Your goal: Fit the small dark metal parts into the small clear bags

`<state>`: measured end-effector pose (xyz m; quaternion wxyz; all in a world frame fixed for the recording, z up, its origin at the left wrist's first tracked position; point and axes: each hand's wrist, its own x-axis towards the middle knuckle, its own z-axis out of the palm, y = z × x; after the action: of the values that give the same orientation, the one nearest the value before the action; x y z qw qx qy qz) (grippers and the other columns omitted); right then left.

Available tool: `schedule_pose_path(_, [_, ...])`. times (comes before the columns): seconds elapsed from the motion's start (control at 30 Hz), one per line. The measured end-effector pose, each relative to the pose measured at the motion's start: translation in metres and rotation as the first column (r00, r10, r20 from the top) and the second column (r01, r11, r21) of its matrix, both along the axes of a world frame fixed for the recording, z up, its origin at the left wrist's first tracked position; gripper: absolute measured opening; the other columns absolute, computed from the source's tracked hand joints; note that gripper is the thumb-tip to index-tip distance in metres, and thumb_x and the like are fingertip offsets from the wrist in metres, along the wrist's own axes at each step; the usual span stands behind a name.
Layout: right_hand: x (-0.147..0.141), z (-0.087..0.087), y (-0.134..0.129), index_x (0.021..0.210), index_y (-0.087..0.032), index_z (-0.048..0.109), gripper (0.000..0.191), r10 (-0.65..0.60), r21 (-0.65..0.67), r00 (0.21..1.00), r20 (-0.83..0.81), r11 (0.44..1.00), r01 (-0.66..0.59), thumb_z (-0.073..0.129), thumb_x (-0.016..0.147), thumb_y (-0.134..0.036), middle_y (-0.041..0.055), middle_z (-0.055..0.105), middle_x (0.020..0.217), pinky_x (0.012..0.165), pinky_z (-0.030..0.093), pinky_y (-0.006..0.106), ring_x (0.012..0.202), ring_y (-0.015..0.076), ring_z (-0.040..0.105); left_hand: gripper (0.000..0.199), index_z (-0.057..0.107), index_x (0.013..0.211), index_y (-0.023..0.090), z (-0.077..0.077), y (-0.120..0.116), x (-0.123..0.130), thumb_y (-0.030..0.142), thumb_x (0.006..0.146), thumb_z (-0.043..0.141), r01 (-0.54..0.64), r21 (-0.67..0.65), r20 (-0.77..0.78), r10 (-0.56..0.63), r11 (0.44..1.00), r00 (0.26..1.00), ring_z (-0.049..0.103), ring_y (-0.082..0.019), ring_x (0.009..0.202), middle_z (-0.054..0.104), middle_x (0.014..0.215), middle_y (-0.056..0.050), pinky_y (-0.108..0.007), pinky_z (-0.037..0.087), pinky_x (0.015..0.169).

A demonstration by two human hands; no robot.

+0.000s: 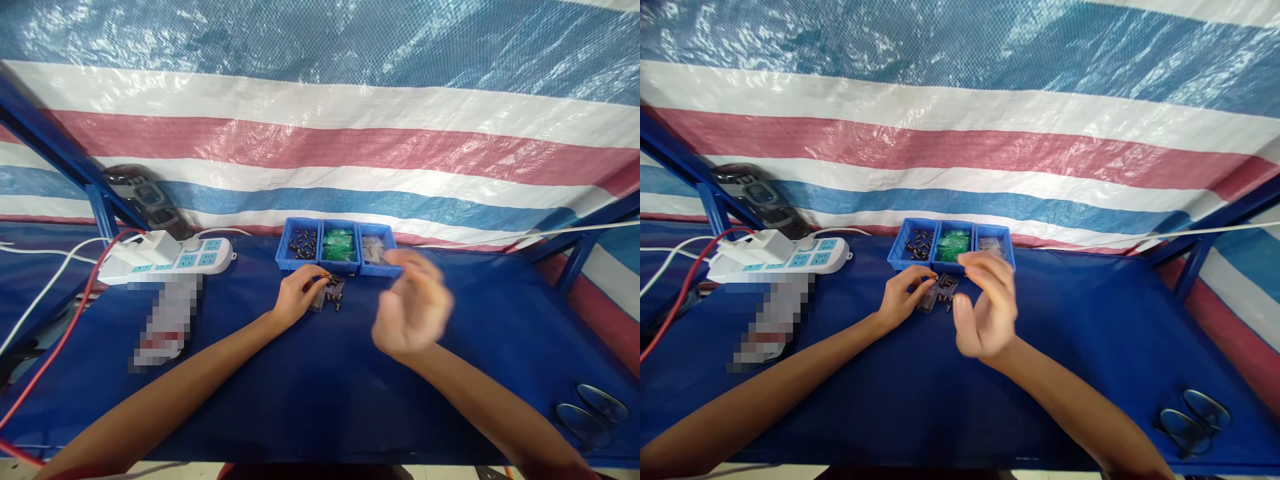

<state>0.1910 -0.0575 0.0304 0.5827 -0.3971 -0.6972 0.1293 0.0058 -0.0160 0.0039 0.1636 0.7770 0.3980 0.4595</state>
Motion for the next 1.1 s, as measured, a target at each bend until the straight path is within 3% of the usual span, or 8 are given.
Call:
schedule_pose_path(0.1, [-0.007,-0.009,0.011,0.113,-0.021,0.055,0.024,-0.039,0.085,0.996,-0.075,0.995,0.045,0.045,0.092,-0.025,0.0108,0.06,0.099,0.084,0.049,0.047,0.098,0.0264,0.058,0.013,0.064,0.091,0.017,0.0,0.001,0.0,0.026,0.088,0.054,0.012,0.006,0.012,-0.012,1.0,1.0,0.062,-0.015,0.079,0.066,0.087,-0.005,-0.026,0.05,0.074])
schedule_pose_path(0.17, [-0.01,-0.02,0.018,0.106,-0.02,0.059,0.02,-0.003,0.02,1.0,-0.005,1.0,0.003,0.049,0.089,-0.022,0.008,0.061,0.089,0.077,0.051,0.04,0.086,0.0222,0.059,0.014,0.064,0.087,0.017,-0.001,0.002,0.001,0.027,0.089,0.054,0.019,0.012,0.019,-0.02,1.0,1.0,0.062,-0.014,0.079,0.066,0.084,-0.004,-0.026,0.05,0.073])
schedule_pose_path(0.33, [-0.011,-0.038,0.026,0.098,-0.019,0.061,0.015,0.049,-0.07,0.994,0.1,0.997,-0.042,0.054,0.087,-0.026,0.0075,0.063,0.089,0.075,0.049,0.035,0.08,0.0192,0.059,0.018,0.065,0.082,0.017,-0.003,0.002,0.0,0.029,0.089,0.053,0.042,-0.013,0.008,-0.042,0.999,0.999,0.061,-0.014,0.072,0.066,0.077,-0.003,-0.025,0.049,0.068])
schedule_pose_path(0.87, [-0.01,-0.041,0.026,0.093,-0.02,0.065,0.014,0.093,-0.059,0.981,0.172,0.995,-0.084,0.054,0.089,-0.027,0.0066,0.065,0.086,0.074,0.048,0.034,0.079,0.0189,0.061,0.02,0.066,0.077,0.017,-0.002,0.002,0.001,0.032,0.087,0.056,0.091,-0.053,0.009,-0.09,0.994,0.996,0.061,-0.014,0.069,0.067,0.074,-0.003,-0.025,0.049,0.066])
schedule_pose_path(1.03, [-0.01,-0.039,0.025,0.095,-0.02,0.065,0.015,0.076,-0.075,0.989,0.13,0.995,-0.067,0.052,0.09,-0.027,0.0068,0.065,0.087,0.074,0.049,0.034,0.075,0.0177,0.06,0.017,0.065,0.096,0.018,-0.001,0.001,-0.001,0.03,0.086,0.058,0.027,-0.053,0.002,-0.027,0.998,1.0,0.06,-0.011,0.064,0.067,0.086,-0.004,-0.023,0.05,0.06])
schedule_pose_path(1.1, [-0.01,-0.04,0.026,0.096,-0.019,0.065,0.016,0.079,-0.085,0.99,0.118,0.994,-0.069,0.051,0.09,-0.026,0.0068,0.065,0.088,0.073,0.05,0.033,0.075,0.0174,0.06,0.018,0.065,0.1,0.019,-0.001,0.001,-0.001,0.028,0.087,0.057,0.048,-0.01,0.003,-0.048,0.999,0.999,0.062,-0.013,0.073,0.067,0.091,-0.005,-0.024,0.052,0.067])
